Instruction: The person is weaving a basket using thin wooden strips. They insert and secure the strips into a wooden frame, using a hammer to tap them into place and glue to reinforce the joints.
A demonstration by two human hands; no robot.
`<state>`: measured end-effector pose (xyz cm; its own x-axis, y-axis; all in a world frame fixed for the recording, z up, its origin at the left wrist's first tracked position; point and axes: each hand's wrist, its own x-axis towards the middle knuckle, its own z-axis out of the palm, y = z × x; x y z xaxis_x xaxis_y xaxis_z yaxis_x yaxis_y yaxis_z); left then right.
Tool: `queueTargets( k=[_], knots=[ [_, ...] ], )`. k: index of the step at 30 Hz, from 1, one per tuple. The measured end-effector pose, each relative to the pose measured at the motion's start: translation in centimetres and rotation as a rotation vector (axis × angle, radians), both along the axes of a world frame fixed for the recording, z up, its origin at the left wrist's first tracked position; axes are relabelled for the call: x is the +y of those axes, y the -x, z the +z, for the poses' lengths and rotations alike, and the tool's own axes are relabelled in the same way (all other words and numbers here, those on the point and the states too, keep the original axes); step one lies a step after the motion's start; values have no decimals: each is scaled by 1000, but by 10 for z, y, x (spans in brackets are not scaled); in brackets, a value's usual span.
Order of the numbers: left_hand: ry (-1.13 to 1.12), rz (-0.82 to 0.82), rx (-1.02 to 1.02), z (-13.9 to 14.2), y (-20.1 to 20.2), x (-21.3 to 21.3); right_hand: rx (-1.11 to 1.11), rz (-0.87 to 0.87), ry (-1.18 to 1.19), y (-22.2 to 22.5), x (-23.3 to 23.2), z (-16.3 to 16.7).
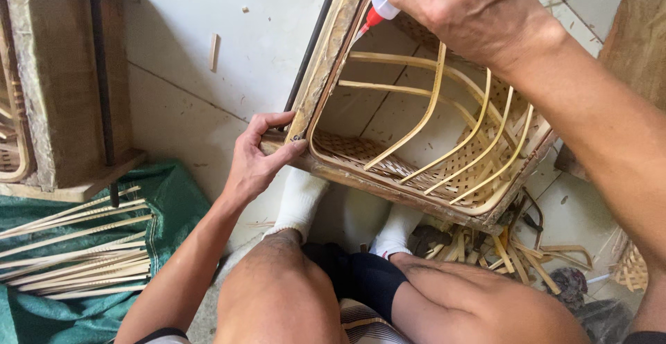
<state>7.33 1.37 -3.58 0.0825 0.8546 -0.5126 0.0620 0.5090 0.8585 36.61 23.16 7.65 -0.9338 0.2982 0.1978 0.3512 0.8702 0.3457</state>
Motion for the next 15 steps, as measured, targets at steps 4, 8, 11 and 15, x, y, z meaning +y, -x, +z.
queueTargets(
  k=[4,8,11,15],
  knots=[
    [-13,13,-22,2,0,0,24,7,-16,-1,2,0],
    [-6,11,-22,2,-1,0,-28,-9,-7,0,5,0],
    [-5,3,4,2,-1,0,-9,6,-17,-2,7,-1],
    [-12,-5,22,1,-1,-1,-20,0,-45,-5,8,-3]
  ],
)
